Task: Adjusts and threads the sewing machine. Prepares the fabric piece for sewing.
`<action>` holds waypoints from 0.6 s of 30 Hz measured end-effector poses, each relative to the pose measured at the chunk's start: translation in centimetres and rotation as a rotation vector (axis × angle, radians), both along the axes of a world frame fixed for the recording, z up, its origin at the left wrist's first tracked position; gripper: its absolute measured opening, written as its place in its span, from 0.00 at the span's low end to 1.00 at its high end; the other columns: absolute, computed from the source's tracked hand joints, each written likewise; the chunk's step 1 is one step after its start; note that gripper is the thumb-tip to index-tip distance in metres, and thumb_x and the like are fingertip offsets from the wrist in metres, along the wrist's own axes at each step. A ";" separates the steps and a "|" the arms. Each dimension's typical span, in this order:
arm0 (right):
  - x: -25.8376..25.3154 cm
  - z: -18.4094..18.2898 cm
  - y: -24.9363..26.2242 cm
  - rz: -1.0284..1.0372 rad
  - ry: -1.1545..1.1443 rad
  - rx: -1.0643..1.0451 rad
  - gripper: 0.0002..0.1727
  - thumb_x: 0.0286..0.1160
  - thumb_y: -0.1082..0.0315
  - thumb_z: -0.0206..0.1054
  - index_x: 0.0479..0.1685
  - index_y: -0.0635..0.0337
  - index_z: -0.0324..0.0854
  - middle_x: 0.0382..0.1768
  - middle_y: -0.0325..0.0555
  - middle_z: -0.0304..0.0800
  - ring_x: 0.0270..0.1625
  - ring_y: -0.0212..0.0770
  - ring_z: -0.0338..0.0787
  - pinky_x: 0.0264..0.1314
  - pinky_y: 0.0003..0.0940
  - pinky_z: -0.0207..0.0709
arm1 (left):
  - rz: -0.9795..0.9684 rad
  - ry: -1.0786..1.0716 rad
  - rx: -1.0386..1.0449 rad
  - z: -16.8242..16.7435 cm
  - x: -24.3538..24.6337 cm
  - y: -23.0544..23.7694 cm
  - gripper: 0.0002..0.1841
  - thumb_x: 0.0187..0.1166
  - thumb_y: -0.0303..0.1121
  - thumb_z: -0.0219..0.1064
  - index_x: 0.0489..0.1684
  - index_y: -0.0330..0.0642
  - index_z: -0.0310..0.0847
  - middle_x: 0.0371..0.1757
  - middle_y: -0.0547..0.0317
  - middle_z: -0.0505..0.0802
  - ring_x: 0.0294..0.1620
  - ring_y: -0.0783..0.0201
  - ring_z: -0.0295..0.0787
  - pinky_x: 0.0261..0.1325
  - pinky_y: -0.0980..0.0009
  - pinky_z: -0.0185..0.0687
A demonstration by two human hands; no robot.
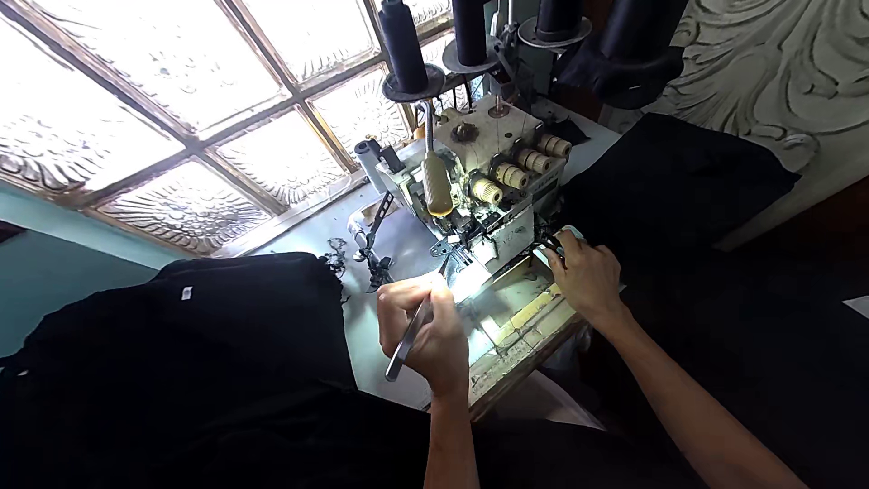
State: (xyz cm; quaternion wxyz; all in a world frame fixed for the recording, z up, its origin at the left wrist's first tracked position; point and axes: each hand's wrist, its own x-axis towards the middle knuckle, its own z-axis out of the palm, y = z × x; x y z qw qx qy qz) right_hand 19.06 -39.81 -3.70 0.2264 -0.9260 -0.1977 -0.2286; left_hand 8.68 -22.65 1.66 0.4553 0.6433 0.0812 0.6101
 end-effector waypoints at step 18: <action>0.3 -1.1 -0.2 -0.021 0.080 0.086 0.17 0.80 0.61 0.68 0.51 0.70 0.84 0.27 0.60 0.88 0.34 0.62 0.91 0.45 0.63 0.78 | 0.208 0.130 0.083 -0.4 1.0 -1.6 0.04 0.61 0.21 0.69 0.23 0.34 0.77 0.29 0.61 0.86 0.35 0.79 0.85 0.38 0.85 0.81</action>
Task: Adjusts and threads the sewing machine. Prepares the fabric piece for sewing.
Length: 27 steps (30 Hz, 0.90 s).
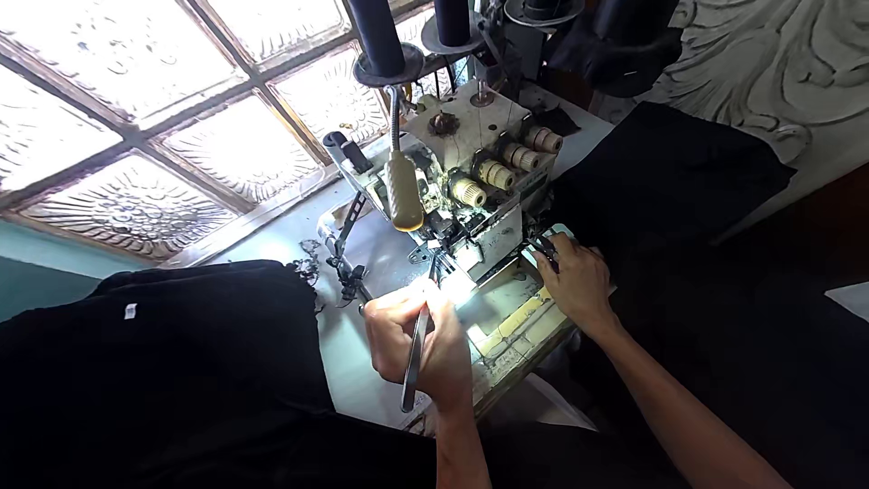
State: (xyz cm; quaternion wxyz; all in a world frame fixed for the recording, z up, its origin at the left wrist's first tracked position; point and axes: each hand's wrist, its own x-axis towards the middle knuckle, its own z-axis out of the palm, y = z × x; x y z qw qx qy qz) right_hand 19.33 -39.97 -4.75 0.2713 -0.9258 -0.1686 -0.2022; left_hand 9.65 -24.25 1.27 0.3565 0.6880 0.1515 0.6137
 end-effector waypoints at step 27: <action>0.0 -0.1 -0.1 0.005 -0.018 -0.013 0.18 0.81 0.59 0.65 0.50 0.69 0.84 0.26 0.58 0.88 0.33 0.60 0.90 0.43 0.61 0.77 | 0.000 0.026 0.053 -0.6 0.1 -0.1 0.06 0.61 0.23 0.69 0.21 0.32 0.77 0.27 0.59 0.85 0.34 0.77 0.86 0.37 0.84 0.81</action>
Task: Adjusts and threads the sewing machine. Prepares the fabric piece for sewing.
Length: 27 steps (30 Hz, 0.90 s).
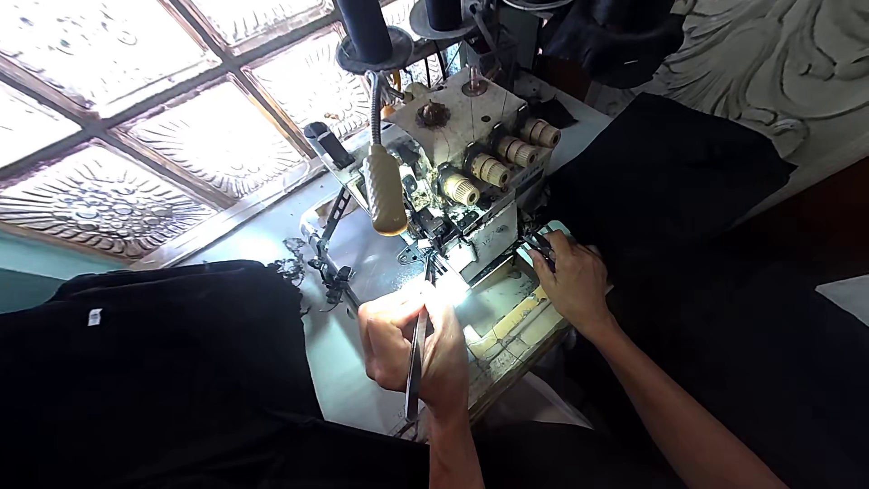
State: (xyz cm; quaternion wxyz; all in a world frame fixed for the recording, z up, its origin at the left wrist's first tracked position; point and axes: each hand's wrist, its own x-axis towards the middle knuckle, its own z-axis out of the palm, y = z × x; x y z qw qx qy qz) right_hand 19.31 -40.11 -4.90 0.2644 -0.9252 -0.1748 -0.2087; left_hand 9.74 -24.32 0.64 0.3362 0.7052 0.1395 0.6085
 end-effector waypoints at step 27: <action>0.1 0.1 0.1 0.003 0.005 0.006 0.17 0.81 0.60 0.66 0.50 0.69 0.83 0.25 0.56 0.87 0.31 0.58 0.89 0.42 0.59 0.77 | -0.004 -0.003 0.052 0.0 0.2 0.2 0.06 0.63 0.23 0.69 0.21 0.33 0.77 0.27 0.59 0.84 0.35 0.77 0.84 0.37 0.85 0.78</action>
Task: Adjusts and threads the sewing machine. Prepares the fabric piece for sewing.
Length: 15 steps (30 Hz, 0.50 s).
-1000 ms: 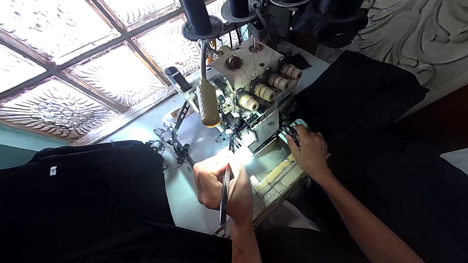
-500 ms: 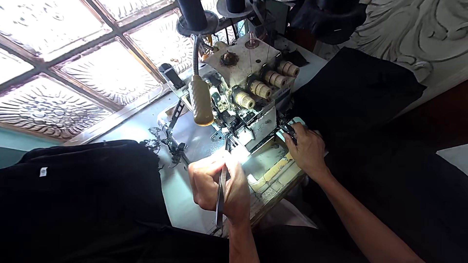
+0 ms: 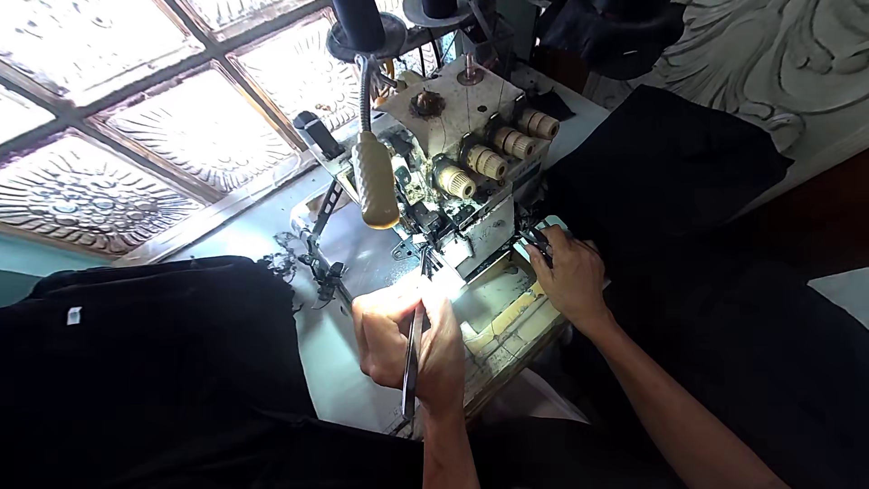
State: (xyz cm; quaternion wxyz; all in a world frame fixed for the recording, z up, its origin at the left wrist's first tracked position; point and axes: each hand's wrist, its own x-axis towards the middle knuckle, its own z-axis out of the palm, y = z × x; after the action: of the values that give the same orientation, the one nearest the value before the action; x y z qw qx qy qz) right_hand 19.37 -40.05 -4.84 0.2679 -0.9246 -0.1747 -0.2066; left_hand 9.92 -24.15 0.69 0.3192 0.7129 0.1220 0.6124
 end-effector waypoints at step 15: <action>0.0 0.0 0.0 -0.006 0.010 -0.007 0.18 0.82 0.59 0.65 0.50 0.69 0.83 0.25 0.57 0.87 0.32 0.59 0.90 0.44 0.60 0.77 | -0.028 -0.004 -0.006 -0.1 0.0 0.0 0.05 0.63 0.23 0.68 0.23 0.34 0.77 0.28 0.61 0.83 0.35 0.78 0.83 0.36 0.86 0.77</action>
State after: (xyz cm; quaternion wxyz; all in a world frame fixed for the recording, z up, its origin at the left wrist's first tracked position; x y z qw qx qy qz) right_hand 19.35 -40.02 -4.80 0.2649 -0.9272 -0.1714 -0.2020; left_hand 9.88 -24.14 0.61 0.3299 0.7124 0.1132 0.6089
